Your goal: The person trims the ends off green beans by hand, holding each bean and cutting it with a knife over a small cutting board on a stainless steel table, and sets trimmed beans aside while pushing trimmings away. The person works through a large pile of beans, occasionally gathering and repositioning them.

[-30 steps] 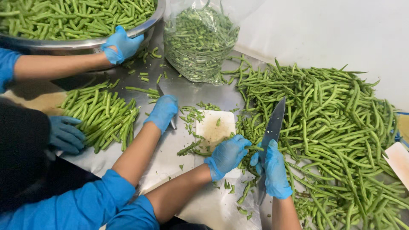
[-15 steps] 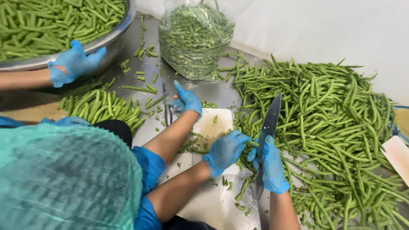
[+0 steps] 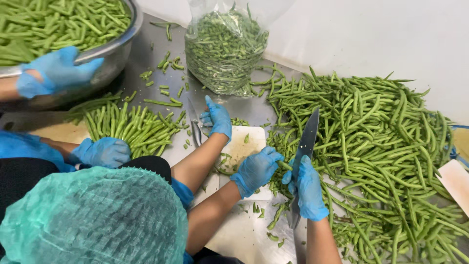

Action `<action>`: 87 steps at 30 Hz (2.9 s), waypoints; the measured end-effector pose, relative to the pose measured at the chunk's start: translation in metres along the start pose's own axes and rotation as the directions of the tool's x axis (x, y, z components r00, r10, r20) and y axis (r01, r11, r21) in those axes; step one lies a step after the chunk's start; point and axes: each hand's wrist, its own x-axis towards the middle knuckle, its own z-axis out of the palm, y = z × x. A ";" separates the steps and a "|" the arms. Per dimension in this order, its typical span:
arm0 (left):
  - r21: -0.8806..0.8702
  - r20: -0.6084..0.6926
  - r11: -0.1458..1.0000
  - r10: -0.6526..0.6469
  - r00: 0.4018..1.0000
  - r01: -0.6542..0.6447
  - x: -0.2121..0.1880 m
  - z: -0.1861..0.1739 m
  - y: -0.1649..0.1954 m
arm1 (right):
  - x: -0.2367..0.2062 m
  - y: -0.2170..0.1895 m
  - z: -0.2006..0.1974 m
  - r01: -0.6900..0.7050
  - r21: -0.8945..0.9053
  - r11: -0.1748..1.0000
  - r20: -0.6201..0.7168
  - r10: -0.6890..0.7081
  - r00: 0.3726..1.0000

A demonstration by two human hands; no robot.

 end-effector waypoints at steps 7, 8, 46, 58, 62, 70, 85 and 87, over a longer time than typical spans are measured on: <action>-0.033 -0.037 0.999 0.023 0.999 -0.024 0.005 -0.005 0.003 | 0.000 -0.004 -0.002 0.013 0.017 1.000 0.006 -0.013 1.000; -0.052 -0.026 0.998 0.034 0.999 -0.035 0.007 -0.005 0.003 | 0.000 -0.005 -0.003 0.013 0.014 1.000 0.005 -0.013 1.000; -0.912 0.246 0.265 -0.256 0.935 0.312 0.006 0.026 -0.018 | 0.013 0.006 -0.007 0.014 0.120 0.993 0.081 -0.024 0.996; -0.570 0.711 0.341 -0.250 0.657 0.747 -0.006 0.008 -0.044 | 0.009 0.002 0.009 -0.056 -0.121 0.991 0.098 0.068 0.993; -0.380 0.631 0.809 -0.128 0.765 0.448 -0.013 -0.020 -0.051 | 0.012 -0.005 0.003 -0.037 -0.102 0.994 -0.046 0.033 0.998; 0.303 0.315 0.855 -0.507 0.802 0.422 -0.056 -0.152 -0.072 | 0.028 -0.001 -0.070 0.038 -0.035 0.999 -0.252 -0.046 0.967; 0.822 -0.244 0.507 -0.099 0.965 0.260 0.008 -0.247 -0.047 | 0.047 0.004 -0.101 0.099 -0.011 0.995 -0.284 -0.098 0.954; 0.623 -0.031 0.774 -0.117 0.993 0.111 0.028 -0.197 -0.043 | 0.050 0.002 -0.111 0.129 0.083 0.988 -0.303 -0.098 0.948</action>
